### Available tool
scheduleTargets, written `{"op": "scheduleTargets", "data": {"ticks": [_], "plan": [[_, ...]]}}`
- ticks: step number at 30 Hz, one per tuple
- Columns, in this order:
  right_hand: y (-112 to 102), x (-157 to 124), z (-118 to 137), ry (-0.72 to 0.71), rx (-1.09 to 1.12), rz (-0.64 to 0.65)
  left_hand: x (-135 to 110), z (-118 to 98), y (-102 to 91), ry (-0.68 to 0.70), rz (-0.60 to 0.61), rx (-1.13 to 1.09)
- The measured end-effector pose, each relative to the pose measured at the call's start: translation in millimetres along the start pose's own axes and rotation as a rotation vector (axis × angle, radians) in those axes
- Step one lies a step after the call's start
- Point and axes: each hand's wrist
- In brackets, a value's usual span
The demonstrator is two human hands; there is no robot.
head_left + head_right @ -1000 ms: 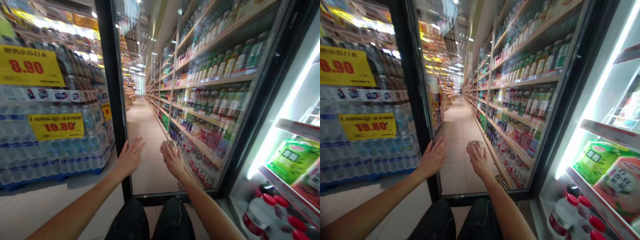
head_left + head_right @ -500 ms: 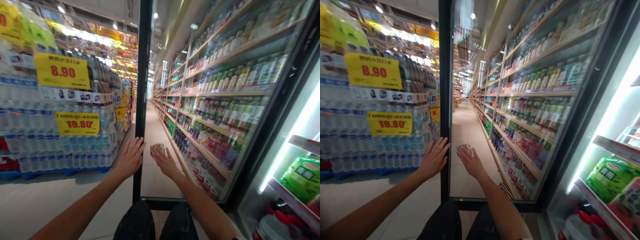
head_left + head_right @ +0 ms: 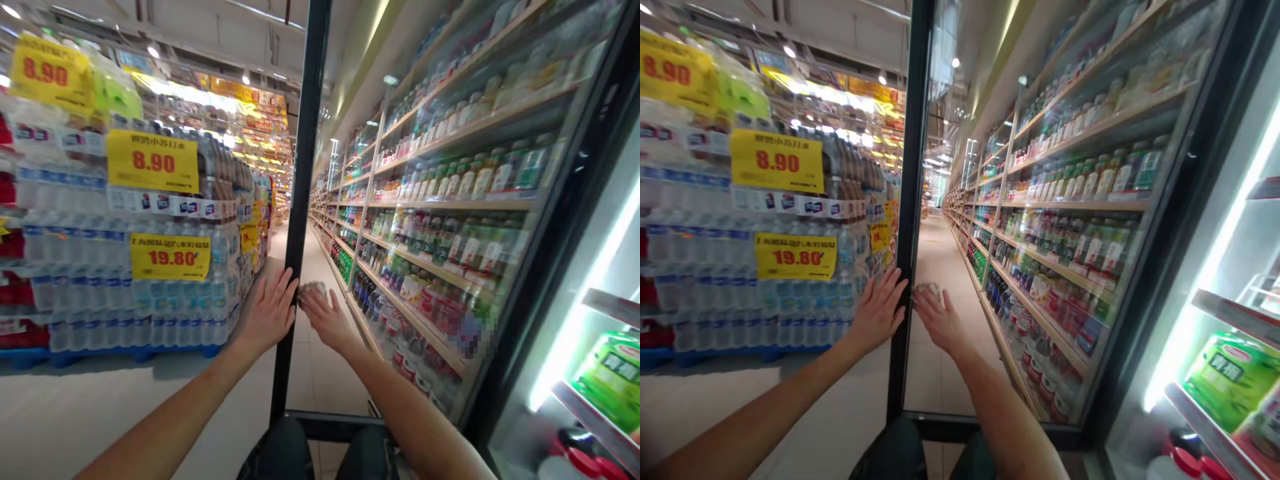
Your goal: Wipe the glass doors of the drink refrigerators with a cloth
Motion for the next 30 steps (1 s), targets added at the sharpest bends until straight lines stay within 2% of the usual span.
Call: {"op": "scheduleTargets", "data": {"ticks": [2,3,5,8,10,12,14,16,17,21,23,25,28,30], "plan": [[0,-7,-2,-0.111,0.027,0.009,3,1,0.0,0.009,-0.021,0.002],[0,-7,-7,-0.123,0.03,0.003,6,1,0.3,0.01,-0.026,0.002],[-4,3,-25,-0.05,0.004,-0.03,10,2,1.2,0.002,-0.032,-0.003],[-12,23,-52,0.144,-0.062,-0.071,18,-2,2.8,0.005,-0.036,-0.017],[-17,25,-60,0.195,-0.083,-0.065,22,-8,4.1,0.023,-0.038,-0.029],[-21,14,-62,0.134,-0.081,-0.038,26,-13,6.0,0.039,-0.049,-0.042],[-23,-1,-65,-0.021,-0.059,-0.003,31,-17,8.7,0.049,-0.061,-0.052],[-26,-8,-77,-0.134,-0.053,0.015,38,-19,11.9,0.06,-0.059,-0.052],[-28,-6,-87,-0.131,-0.069,0.005,42,-19,13.6,0.067,-0.055,-0.048],[-42,27,-133,0.153,-0.189,-0.096,58,-23,19.1,0.069,-0.065,-0.026],[-48,36,-141,0.223,-0.21,-0.112,65,-26,20.5,0.053,-0.074,-0.024],[-51,30,-135,0.168,-0.201,-0.083,69,-27,21.3,0.038,-0.077,-0.027],[-52,5,-121,-0.03,-0.153,-0.014,71,-26,22.6,0.036,-0.071,-0.023],[-52,-4,-123,-0.122,-0.133,0.005,73,-23,24.1,0.042,-0.074,-0.017]]}}
Point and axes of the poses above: each hand's wrist, its own x-axis towards the middle knuckle, its own y-axis out of the palm, z = x × y, and after that the axes turned 7 degrees about -z, right-handed
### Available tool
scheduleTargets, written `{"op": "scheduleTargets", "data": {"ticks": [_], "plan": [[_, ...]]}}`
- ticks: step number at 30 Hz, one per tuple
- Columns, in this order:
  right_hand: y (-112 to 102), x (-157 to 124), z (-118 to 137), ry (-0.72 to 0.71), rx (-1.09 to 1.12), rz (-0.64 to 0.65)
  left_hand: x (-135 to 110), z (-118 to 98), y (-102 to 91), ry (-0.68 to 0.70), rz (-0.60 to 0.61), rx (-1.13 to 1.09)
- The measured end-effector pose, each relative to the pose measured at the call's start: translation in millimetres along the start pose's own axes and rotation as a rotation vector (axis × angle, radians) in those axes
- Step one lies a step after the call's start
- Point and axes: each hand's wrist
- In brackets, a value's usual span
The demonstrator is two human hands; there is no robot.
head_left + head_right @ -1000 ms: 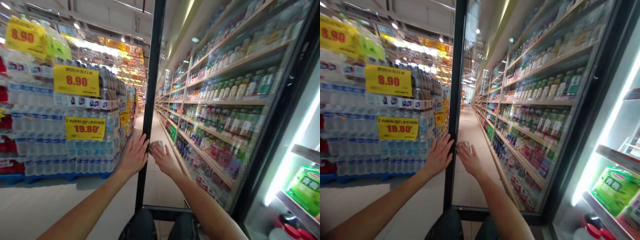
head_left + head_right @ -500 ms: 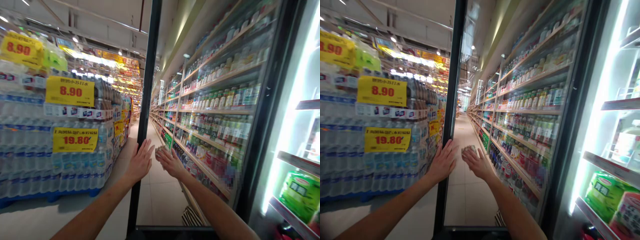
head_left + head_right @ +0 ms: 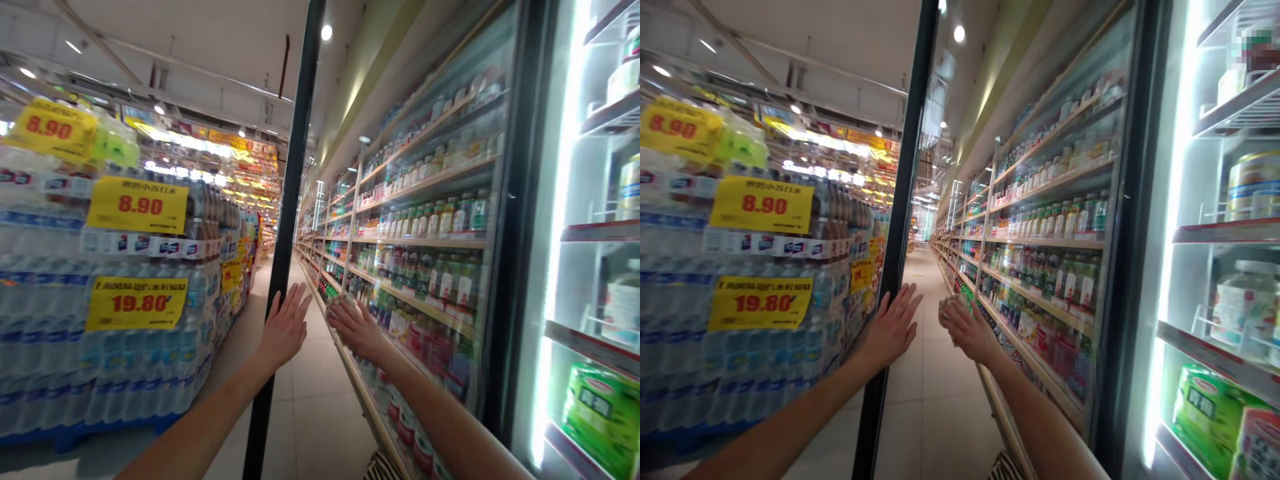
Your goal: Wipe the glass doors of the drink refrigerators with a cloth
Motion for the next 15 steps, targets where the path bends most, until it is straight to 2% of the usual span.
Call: {"op": "scheduleTargets", "data": {"ticks": [2,6,8,10,13,15], "plan": [[0,4,-14,0.025,-0.027,-0.032,2,2,1.8,0.006,-0.006,0.006],[-3,28,-51,0.315,-0.128,-0.122,8,1,3.7,0.005,-0.006,0.006],[-4,29,-55,0.366,-0.134,-0.115,10,-1,3.3,0.002,0.007,-0.002],[-5,19,-46,0.295,-0.105,-0.073,10,-1,2.5,0.001,0.018,-0.008],[-5,-3,-24,0.095,-0.036,0.006,9,0,1.9,0.005,0.015,-0.011],[-2,-3,-20,0.012,-0.009,0.02,10,1,2.7,0.008,-0.003,-0.005]]}}
Point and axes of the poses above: each hand's wrist, its own x-axis towards the middle knuckle, its own y-axis out of the palm, z = x × y, and after that the axes turned 7 degrees about -z, right-handed
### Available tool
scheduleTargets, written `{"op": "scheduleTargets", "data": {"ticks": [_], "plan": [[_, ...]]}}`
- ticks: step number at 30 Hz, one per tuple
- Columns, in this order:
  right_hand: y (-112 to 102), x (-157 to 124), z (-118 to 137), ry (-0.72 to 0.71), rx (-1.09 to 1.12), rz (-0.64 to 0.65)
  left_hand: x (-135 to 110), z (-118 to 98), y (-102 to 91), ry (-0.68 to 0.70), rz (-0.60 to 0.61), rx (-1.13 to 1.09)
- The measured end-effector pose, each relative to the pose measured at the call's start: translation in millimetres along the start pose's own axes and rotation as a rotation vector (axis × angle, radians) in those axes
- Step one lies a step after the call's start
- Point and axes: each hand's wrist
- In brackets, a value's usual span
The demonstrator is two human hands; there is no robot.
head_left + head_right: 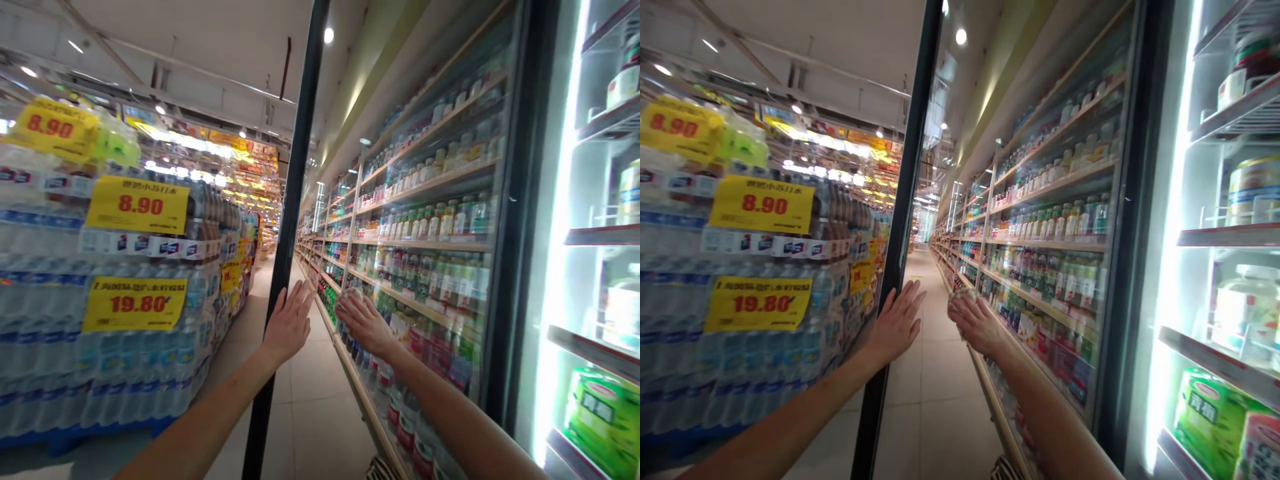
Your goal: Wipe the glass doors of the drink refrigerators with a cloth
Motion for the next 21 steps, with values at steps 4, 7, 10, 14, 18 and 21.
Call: {"op": "scheduleTargets", "data": {"ticks": [4,7,10,14,18,21], "plan": [[5,55,-24,-0.011,-0.006,-0.079,11,5,1.5,0.001,-0.053,0.018],[2,116,-51,0.074,-0.019,-0.115,25,12,-1.9,-0.001,-0.101,0.039],[-1,147,-57,0.178,-0.02,-0.103,39,23,-10.2,-0.032,-0.144,0.049],[5,131,-31,0.016,0.029,-0.075,50,39,-23.2,-0.074,-0.193,0.047],[10,130,-23,-0.138,0.037,-0.047,57,50,-30.1,-0.059,-0.212,0.046],[3,174,-43,0.033,-0.008,-0.077,65,52,-31.7,-0.067,-0.224,0.058]]}}
Point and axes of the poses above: each hand's wrist, its own x-axis towards the middle knuckle, its own y-axis out of the palm, z = x × y, and after that the axes turned 7 degrees about -z, right-handed
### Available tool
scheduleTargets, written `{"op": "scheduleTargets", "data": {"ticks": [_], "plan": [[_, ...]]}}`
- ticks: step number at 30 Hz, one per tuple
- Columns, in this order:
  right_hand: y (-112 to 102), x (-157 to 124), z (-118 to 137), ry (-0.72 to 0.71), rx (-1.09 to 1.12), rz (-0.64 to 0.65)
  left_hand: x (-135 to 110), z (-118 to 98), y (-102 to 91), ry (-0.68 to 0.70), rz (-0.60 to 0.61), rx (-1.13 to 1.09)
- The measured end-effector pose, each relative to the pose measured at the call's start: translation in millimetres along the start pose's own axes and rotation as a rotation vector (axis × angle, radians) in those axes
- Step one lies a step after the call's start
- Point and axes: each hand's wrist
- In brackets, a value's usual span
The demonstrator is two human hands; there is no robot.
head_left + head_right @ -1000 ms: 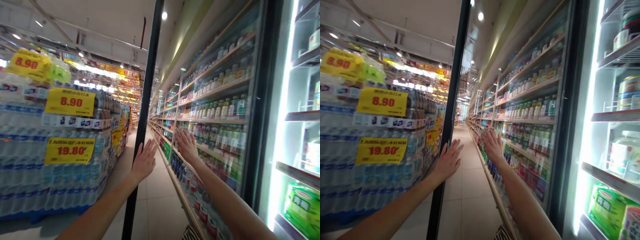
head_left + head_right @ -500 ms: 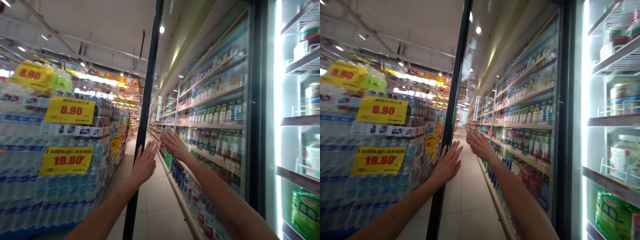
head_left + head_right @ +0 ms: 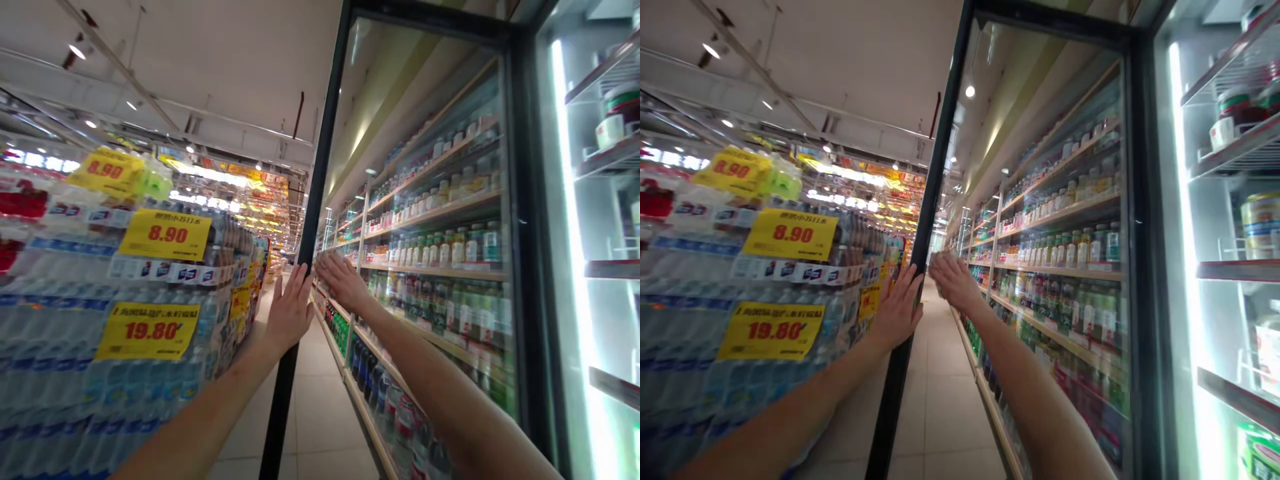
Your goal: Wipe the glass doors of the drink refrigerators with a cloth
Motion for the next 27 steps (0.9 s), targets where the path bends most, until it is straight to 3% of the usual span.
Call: {"op": "scheduleTargets", "data": {"ticks": [3,6,8,12,16,18,23,25,27], "plan": [[-5,52,-22,0.192,-0.025,-0.021,7,0,-0.5,0.01,0.001,0.019],[-8,71,-27,0.23,-0.007,-0.046,11,3,-3.3,0.012,-0.006,0.035],[-7,61,-18,0.182,0.013,-0.047,11,7,-6.1,0.003,-0.015,0.041],[2,15,9,-0.039,0.046,-0.012,11,17,-11.7,-0.025,-0.036,0.031],[5,4,5,-0.204,0.043,-0.01,14,21,-15.4,-0.043,-0.044,0.041],[0,24,-10,-0.146,0.014,-0.006,17,22,-16.3,-0.035,-0.034,0.056],[-14,89,-41,0.218,-0.042,-0.027,24,21,-18.3,-0.001,-0.005,0.084],[-14,94,-39,0.249,-0.03,-0.034,26,21,-19.8,-0.011,0.002,0.09],[-10,78,-28,0.211,-0.009,-0.028,28,21,-21.2,-0.025,0.006,0.091]]}}
Point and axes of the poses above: each hand's wrist, its own x-axis towards the middle knuckle, its own y-axis out of the palm, z = x × y, and after that the axes turned 7 degrees about -z, right-handed
